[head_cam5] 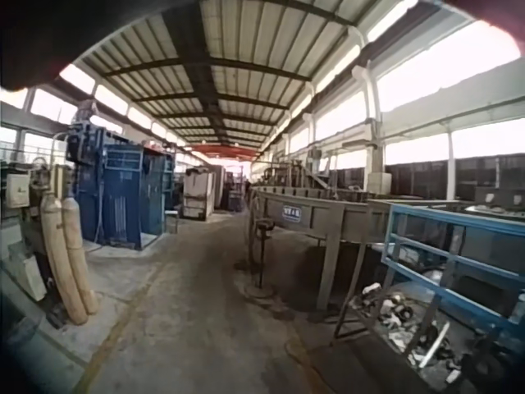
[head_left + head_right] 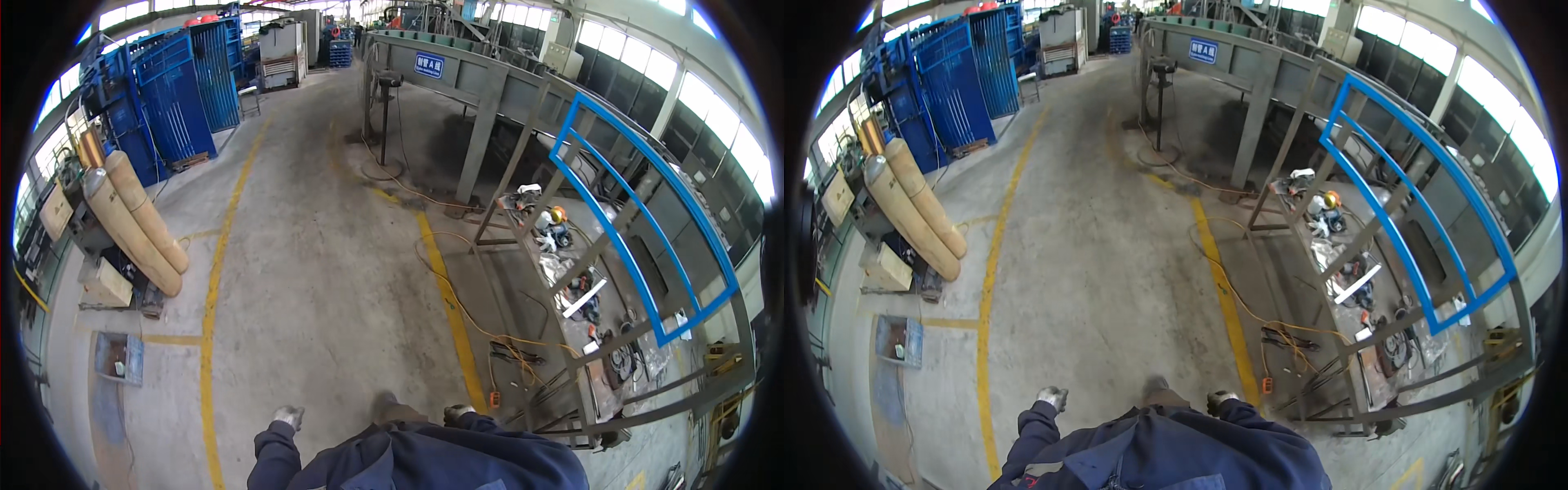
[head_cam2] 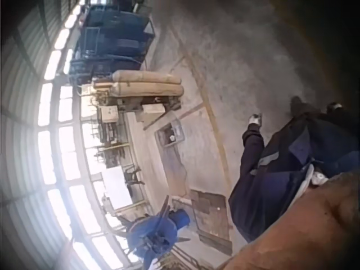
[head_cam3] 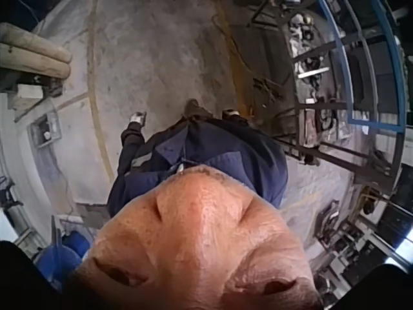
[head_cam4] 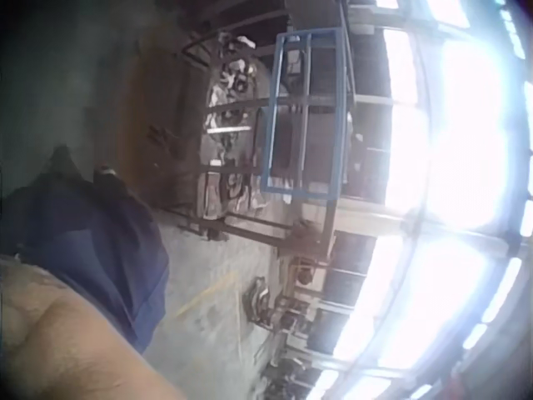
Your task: Operating and monitoring an industrial metal strip processing machine and adjusting a metal coil.
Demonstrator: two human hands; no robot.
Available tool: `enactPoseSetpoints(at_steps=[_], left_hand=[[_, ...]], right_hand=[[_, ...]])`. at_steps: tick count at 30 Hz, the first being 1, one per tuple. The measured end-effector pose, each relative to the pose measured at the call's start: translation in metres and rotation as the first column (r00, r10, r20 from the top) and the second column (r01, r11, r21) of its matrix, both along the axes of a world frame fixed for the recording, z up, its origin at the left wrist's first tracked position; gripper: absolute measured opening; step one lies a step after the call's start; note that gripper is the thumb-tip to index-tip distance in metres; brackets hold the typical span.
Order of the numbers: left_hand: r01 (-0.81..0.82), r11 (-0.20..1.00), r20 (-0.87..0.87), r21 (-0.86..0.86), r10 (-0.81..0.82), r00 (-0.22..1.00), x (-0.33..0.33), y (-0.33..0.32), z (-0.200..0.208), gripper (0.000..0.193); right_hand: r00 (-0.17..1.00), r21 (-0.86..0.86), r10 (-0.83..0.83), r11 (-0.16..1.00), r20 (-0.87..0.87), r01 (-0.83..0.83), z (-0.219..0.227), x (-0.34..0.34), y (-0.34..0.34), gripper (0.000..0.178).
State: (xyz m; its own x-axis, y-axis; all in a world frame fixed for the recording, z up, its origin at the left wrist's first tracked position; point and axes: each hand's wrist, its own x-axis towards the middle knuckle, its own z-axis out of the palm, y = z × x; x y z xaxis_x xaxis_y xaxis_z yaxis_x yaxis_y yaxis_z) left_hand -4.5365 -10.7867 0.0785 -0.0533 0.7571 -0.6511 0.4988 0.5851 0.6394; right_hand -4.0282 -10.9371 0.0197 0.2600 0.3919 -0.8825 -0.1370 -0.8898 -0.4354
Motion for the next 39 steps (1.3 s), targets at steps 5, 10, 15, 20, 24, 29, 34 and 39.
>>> enactPoseSetpoints(at_steps=[5,10,15,20,24,29,34,39], left_hand=[[0.017,0.999,-0.081,0.043,-0.013,0.997,-0.037,0.152,-0.048,0.031],[0.186,0.953,-0.280,-0.239,-0.252,0.926,-0.034,0.312,0.003,0.032],[0.639,0.762,-0.439,-0.105,-0.613,0.657,-0.108,0.406,-0.042,0.030],[0.567,0.793,-0.257,-0.222,-0.608,0.751,-0.067,0.586,-0.051,0.027],[0.613,0.752,-0.144,-0.243,-0.653,0.744,-0.023,0.734,-0.058,0.026],[0.702,0.682,-0.045,-0.204,-0.723,0.689,0.079,0.888,-0.050,0.024],[0.830,0.526,-0.017,-0.184,-0.847,0.532,0.204,0.887,-0.022,0.020],[0.962,0.097,-0.017,-0.256,-0.995,0.096,0.323,0.721,-0.016,0.021]], right_hand=[[0.811,-0.157,0.495,0.868,0.311,-0.470,-0.023,-0.025,0.154,0.038],[0.813,-0.176,0.482,0.876,0.325,-0.449,-0.063,-0.006,0.334,0.040],[0.909,0.300,0.252,0.886,0.333,-0.355,0.036,-0.029,0.618,0.022],[0.998,0.608,-0.051,0.793,0.023,0.026,0.159,-0.065,0.702,0.032],[0.959,0.448,-0.279,0.865,0.051,0.227,0.102,-0.085,0.650,0.032],[0.630,0.104,-0.777,0.628,0.015,0.771,0.024,-0.116,0.484,0.029],[0.194,0.223,-0.978,0.208,0.082,0.952,0.040,-0.188,0.373,0.027],[0.038,0.205,-0.991,0.063,0.125,0.977,-0.012,-0.310,0.275,0.031]])
